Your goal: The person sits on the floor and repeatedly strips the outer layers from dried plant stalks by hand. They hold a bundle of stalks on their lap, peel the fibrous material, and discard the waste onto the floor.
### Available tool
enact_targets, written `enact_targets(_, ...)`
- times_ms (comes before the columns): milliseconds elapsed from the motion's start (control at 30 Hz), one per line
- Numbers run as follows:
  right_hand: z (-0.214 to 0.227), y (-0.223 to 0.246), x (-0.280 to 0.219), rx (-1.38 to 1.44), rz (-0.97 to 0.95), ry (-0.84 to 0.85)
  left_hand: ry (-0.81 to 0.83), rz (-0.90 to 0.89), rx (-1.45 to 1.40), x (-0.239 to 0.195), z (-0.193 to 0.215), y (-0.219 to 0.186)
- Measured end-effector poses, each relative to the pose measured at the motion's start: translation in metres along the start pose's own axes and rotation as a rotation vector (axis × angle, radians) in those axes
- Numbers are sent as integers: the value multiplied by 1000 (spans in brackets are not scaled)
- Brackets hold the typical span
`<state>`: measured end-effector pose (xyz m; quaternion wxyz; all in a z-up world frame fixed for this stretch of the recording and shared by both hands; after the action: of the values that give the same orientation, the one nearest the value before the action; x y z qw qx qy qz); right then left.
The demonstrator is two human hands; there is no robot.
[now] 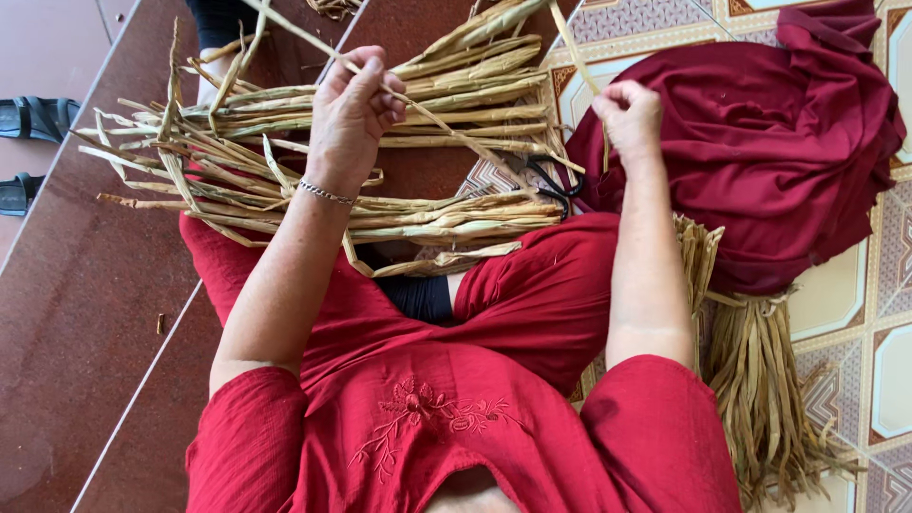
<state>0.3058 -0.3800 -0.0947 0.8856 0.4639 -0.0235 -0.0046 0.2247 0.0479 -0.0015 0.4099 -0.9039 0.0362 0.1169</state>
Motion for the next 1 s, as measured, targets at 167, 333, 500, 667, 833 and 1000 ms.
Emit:
enact_targets(167,29,104,-12,478,-65,230,102,117,56,-7,-25,18)
enact_targets(333,30,216,-47,537,123,424,224,99,87,-14,-64,14)
enact_targets(500,8,280,-76,450,143,520,397,-50,68,-18,-81,-8)
enact_targets(667,-10,316,-91,438,108,605,380,-240,123,-32,-72,-45)
enact_targets(833,-30,328,-100,666,-1,776,341,-362,149,-35,-56,-78)
enact_targets(1000,-49,301,-93,643,11,677,173,-414,166,-30,-28,-96)
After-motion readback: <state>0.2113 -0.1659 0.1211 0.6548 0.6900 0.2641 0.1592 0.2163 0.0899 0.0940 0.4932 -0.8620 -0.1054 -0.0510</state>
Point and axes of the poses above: each hand's wrist, its own x-axis towards the middle knuckle, its own z-axis out of the back of the hand, y = z × x, the point moved 3 cm from there along x, towards the middle knuckle, and after that the axes turned 2 degrees about -y, right-handed, at the moved point
